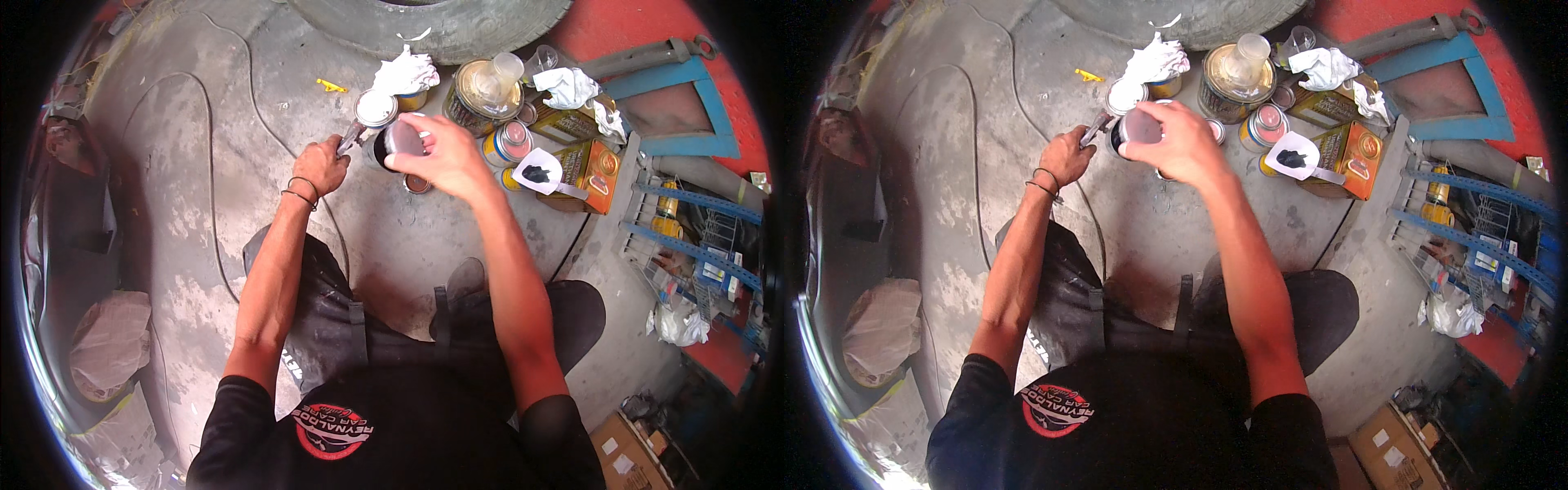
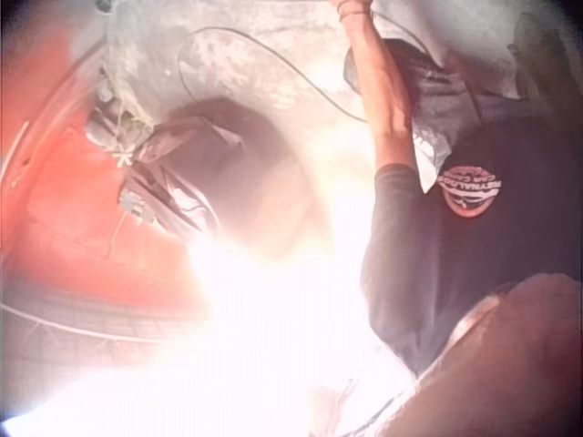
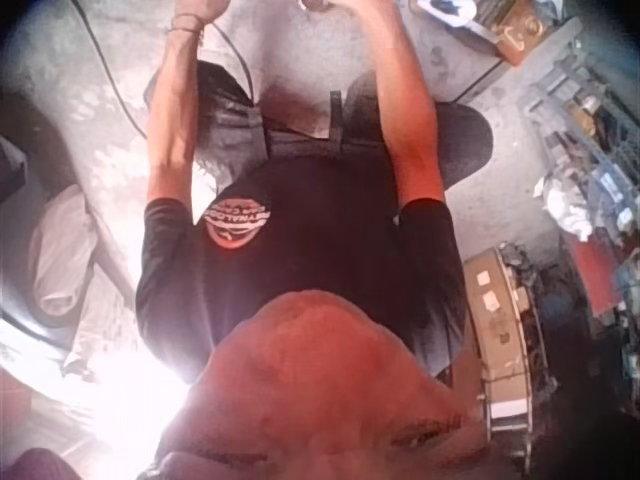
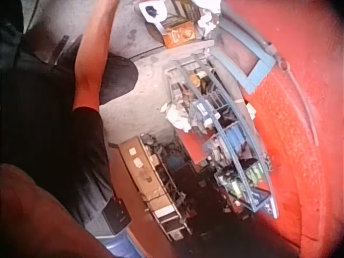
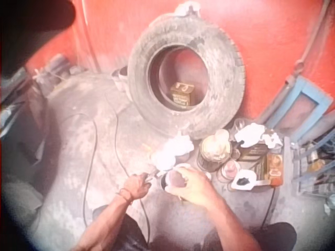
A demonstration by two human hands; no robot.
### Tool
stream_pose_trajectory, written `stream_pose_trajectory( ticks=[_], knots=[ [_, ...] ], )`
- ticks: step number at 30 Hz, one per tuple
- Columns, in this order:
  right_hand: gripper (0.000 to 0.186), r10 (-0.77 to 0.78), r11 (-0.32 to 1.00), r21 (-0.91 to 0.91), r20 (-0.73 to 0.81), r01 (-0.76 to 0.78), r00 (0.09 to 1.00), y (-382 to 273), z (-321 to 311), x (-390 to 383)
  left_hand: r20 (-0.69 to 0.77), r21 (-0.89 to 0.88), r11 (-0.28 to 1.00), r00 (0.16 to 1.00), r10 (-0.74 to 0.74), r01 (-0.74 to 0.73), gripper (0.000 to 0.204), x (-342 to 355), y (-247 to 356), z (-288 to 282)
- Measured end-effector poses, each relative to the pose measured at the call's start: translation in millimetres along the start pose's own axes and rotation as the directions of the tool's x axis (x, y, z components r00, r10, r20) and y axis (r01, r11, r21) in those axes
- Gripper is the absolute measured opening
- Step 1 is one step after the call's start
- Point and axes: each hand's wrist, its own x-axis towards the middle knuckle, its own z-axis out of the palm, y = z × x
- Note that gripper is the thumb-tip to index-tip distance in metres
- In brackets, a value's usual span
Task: The person mixes automotive paint by pouring black pigment and thinner into a small container and stirring the mixture with a metal spatula.
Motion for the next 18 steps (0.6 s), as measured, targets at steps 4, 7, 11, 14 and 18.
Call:
stream_pose_trajectory(
  ticks=[4,7,11,14,18],
  knots=[
    [0.071,0.119,0.626,0.728,0.265,-0.279,0.957,16.1,-21.2,-6.2,0.027,-0.205,0.978,0.998,0.055,-0.048,0.044,6.0,-11.3,-1.5],
    [0.071,0.027,0.394,0.885,0.258,-0.248,0.966,55.3,-9.8,-11.0,0.061,-0.309,0.951,0.997,0.041,-0.020,0.042,10.5,-18.0,0.7],
    [0.075,0.045,-0.205,0.881,0.444,-0.426,0.895,100.6,21.1,-63.7,-0.005,-0.317,0.947,0.999,0.043,-0.043,0.047,4.6,-14.0,-1.8],
    [0.069,0.174,-0.235,0.828,0.551,-0.509,0.816,139.4,79.3,-109.9,0.011,-0.326,0.945,1.000,0.025,-0.020,0.049,0.5,-20.6,-11.0],
    [0.066,0.430,-0.223,0.700,0.695,-0.678,0.576,176.7,158.3,-156.7,0.017,-0.320,0.947,0.999,-0.034,0.037,0.049,-5.4,-35.8,-18.8]
  ],
)
